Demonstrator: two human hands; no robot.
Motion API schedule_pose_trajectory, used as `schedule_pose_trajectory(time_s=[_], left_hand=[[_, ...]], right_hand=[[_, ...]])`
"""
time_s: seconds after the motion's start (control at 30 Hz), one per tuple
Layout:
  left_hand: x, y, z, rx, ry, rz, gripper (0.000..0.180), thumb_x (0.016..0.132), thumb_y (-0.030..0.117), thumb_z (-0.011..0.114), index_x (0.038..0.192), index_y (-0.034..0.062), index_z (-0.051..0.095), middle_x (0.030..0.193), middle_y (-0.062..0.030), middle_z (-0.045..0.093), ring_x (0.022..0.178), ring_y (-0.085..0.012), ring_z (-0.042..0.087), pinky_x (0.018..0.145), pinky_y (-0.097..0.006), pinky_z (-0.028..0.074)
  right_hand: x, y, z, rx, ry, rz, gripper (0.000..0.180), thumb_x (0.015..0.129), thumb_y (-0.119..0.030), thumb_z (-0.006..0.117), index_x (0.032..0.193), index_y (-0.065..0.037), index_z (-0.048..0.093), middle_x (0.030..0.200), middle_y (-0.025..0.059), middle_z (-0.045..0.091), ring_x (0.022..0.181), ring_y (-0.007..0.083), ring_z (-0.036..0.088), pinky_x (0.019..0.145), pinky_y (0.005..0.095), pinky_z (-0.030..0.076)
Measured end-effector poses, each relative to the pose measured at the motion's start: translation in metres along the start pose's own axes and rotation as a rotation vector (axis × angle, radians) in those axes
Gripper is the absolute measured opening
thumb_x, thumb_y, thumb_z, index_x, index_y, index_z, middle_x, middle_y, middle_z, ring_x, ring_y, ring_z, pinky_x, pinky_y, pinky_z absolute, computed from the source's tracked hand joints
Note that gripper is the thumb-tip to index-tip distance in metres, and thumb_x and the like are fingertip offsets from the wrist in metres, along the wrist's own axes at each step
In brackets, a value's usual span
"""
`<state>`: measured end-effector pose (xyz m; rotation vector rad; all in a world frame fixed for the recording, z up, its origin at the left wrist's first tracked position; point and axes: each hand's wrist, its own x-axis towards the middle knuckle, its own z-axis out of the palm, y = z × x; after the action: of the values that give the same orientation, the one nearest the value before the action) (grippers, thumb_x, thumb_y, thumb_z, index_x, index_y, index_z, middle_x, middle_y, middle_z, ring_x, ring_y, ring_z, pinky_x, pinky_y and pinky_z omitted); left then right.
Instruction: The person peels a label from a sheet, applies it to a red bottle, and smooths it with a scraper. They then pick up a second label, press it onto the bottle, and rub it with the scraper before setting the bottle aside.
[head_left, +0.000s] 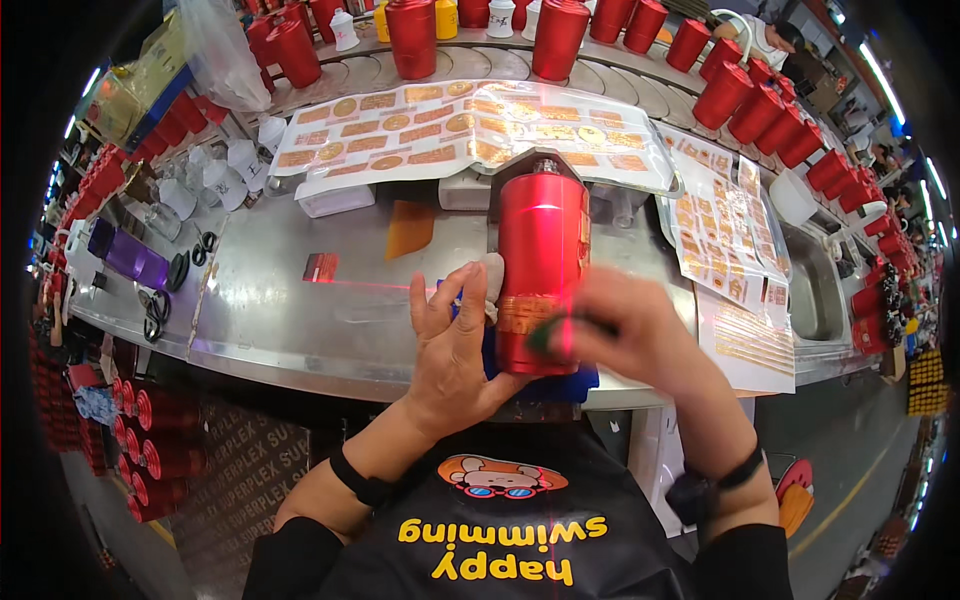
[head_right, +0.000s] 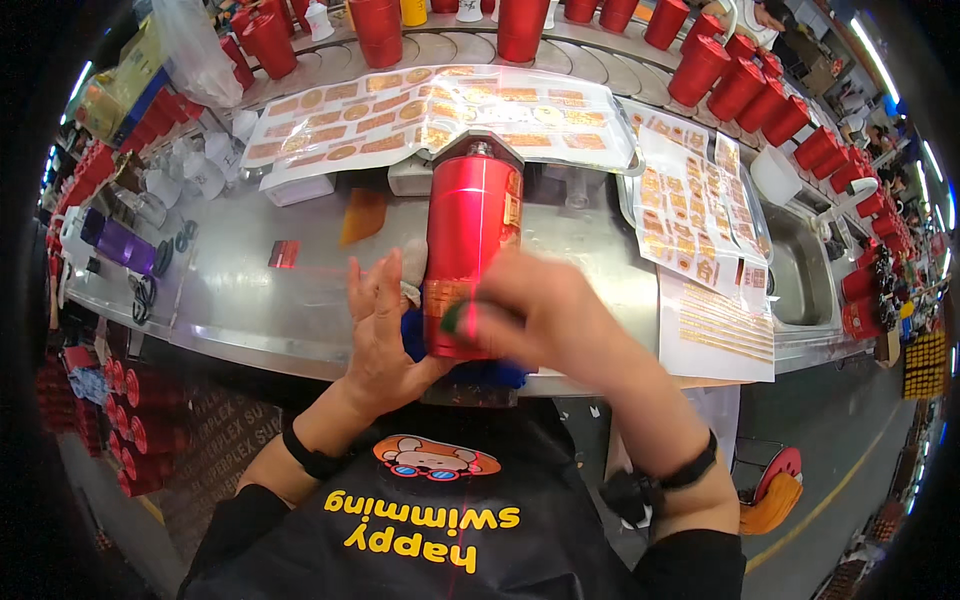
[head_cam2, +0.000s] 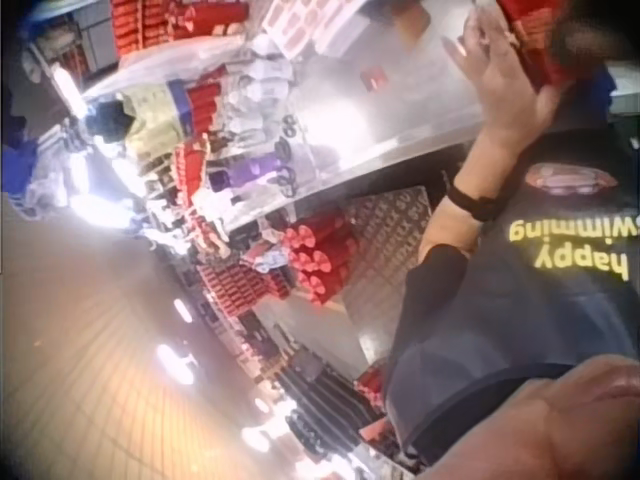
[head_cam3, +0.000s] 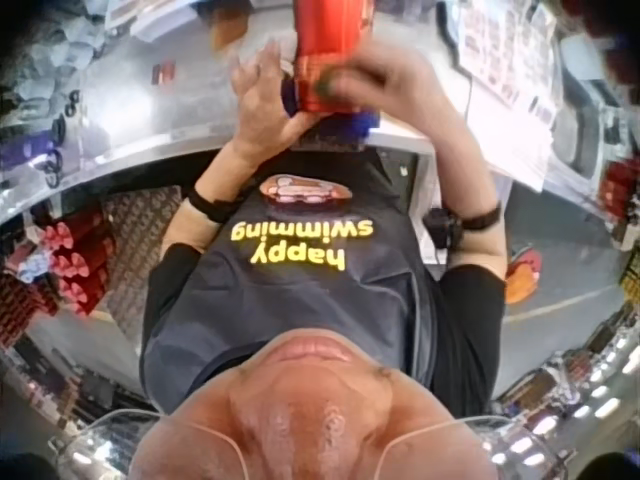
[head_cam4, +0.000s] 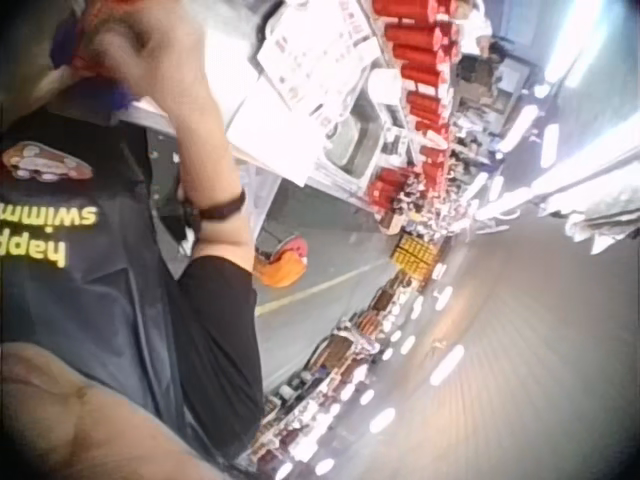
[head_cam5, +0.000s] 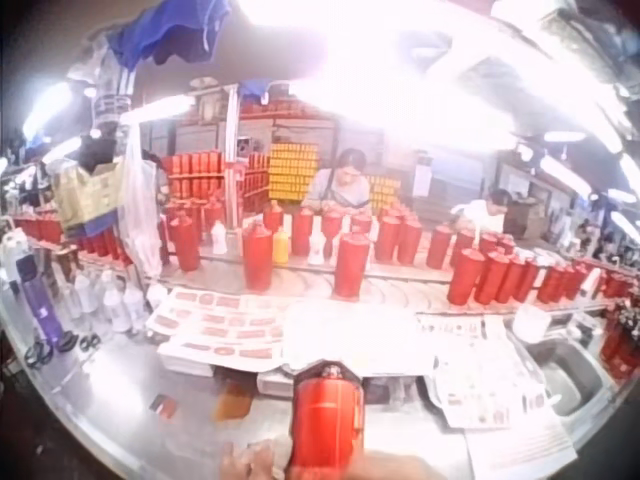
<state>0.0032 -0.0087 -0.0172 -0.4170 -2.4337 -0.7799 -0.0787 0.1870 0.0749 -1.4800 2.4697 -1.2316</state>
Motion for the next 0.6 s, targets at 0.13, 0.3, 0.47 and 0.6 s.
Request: schedule_pose_trajectory(time_s=[0.13, 0.3, 0.47, 0.6], left_hand=[[-0.005, -0.007, 0.008, -0.058, -0.023, -0.102, 0.108, 0.072, 0.043, 0.076, 0.146, -0.0095, 0.017, 0.131, -0.0238, 0.046, 0.128, -0.0376, 0.037, 0.11, -0.06, 0.008], [-0.004, -0.003, 0.004, -0.128, -0.093, -0.165, 0.109, 0.072, 0.048, 0.075, 0.145, -0.0102, 0.02, 0.128, -0.0234, 0.048, 0.122, -0.0378, 0.04, 0.109, -0.062, 0.009], [-0.002, -0.006, 0.007, -0.056, -0.009, -0.132, 0.107, 0.071, 0.048, 0.076, 0.144, -0.0096, 0.022, 0.113, -0.0208, 0.056, 0.127, -0.0392, 0.037, 0.107, -0.063, 0.012], [0.002, -0.004, 0.005, -0.006, -0.082, -0.137, 0.099, 0.069, 0.049, 0.077, 0.14, -0.0072, 0.034, 0.109, -0.0183, 0.058, 0.131, -0.0425, 0.034, 0.107, -0.063, 0.012]], right_hand=[[-0.002, 0.0, 0.013, -0.263, 0.242, -0.064, 0.025, 0.073, -0.012, 0.076, 0.096, -0.007, 0.066, 0.076, 0.0057, 0.055, 0.071, 0.0226, 0.056, 0.066, 0.0335, 0.045], [-0.011, -0.002, 0.004, 0.109, -0.006, 0.008, 0.016, 0.075, -0.004, 0.069, 0.09, -0.004, 0.065, 0.076, 0.0095, 0.052, 0.064, 0.0278, 0.054, 0.059, 0.0381, 0.045], [-0.02, -0.006, 0.023, -0.274, 0.144, -0.287, 0.026, 0.066, -0.003, 0.071, 0.092, -0.009, 0.066, 0.075, 0.0054, 0.05, 0.069, 0.0199, 0.053, 0.061, 0.0351, 0.04], [-0.013, -0.01, 0.009, 0.022, 0.155, -0.018, 0.03, 0.065, -0.002, 0.072, 0.093, -0.009, 0.066, 0.078, 0.0072, 0.054, 0.071, 0.0249, 0.054, 0.062, 0.0374, 0.042]])
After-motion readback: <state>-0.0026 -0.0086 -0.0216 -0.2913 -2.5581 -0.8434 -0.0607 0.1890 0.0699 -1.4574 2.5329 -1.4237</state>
